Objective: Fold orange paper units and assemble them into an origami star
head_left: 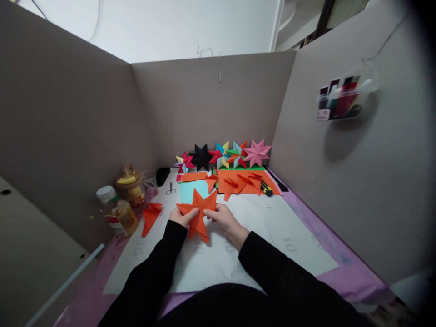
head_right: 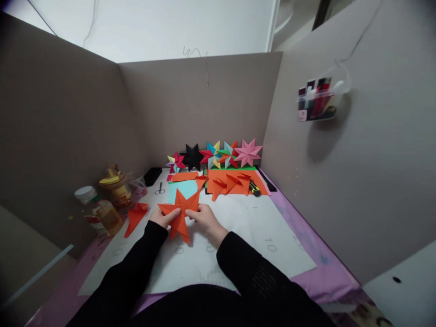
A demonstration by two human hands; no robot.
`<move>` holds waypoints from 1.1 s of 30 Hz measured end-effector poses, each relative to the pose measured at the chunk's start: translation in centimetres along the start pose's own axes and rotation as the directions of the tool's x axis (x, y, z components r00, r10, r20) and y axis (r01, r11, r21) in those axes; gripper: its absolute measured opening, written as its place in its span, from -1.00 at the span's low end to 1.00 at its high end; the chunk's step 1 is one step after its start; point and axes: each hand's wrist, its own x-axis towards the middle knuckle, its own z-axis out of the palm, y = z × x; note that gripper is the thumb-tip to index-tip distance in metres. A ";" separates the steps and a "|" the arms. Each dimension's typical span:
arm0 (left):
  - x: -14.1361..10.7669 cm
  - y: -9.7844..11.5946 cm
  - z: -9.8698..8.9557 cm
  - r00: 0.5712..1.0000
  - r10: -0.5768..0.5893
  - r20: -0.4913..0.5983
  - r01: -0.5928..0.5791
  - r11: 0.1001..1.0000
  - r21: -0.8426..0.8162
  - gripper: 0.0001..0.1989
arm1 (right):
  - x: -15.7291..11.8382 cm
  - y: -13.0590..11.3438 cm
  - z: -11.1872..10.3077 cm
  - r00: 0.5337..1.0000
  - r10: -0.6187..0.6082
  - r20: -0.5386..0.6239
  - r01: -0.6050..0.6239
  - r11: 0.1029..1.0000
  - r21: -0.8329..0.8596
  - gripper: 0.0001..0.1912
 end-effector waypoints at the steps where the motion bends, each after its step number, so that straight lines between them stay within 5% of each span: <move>1: 0.0 0.0 0.0 1.000 -0.005 -0.001 0.005 1.000 -0.013 -0.65 | 0.0 0.0 0.0 1.000 0.000 0.007 -0.001 1.000 0.004 -0.77; 8: -0.4 -0.6 0.8 1.000 0.018 -0.004 -0.018 0.999 -0.040 -0.66 | -0.9 -0.4 0.9 0.996 -0.037 0.079 0.025 0.989 0.144 -0.65; 11: 0.1 -0.7 0.1 0.970 0.221 -0.104 -0.215 0.974 0.066 -0.53 | -0.8 -0.3 0.8 0.997 -0.062 0.043 0.058 0.993 0.101 -0.66; 13: 0.5 -0.3 -0.8 0.856 0.491 -0.160 -0.432 0.851 0.300 -0.45 | -0.8 -0.3 0.6 0.996 -0.085 0.013 0.085 0.996 0.026 -0.70; 15: 0.7 0.2 -1.6 0.693 0.721 -0.007 -0.598 0.581 0.552 -0.66 | -0.8 -0.4 0.4 0.992 -0.123 -0.009 0.122 0.991 -0.050 -0.73; 18: 0.6 0.8 -2.1 0.586 0.783 0.211 -0.652 0.300 0.696 -0.89 | -0.9 -0.6 0.5 0.985 -0.172 -0.011 0.170 0.978 -0.119 -0.75; 22: 0.0 0.9 -1.7 0.558 0.778 0.289 -0.662 0.208 0.720 -0.88 | -1.0 -0.5 0.8 0.976 -0.217 0.001 0.213 0.957 -0.197 -0.78; 33: 0.2 0.9 -1.5 0.554 0.742 0.378 -0.678 0.138 0.722 -0.84 | -1.2 -0.7 0.6 0.957 -0.287 0.043 0.283 0.892 -0.351 -0.84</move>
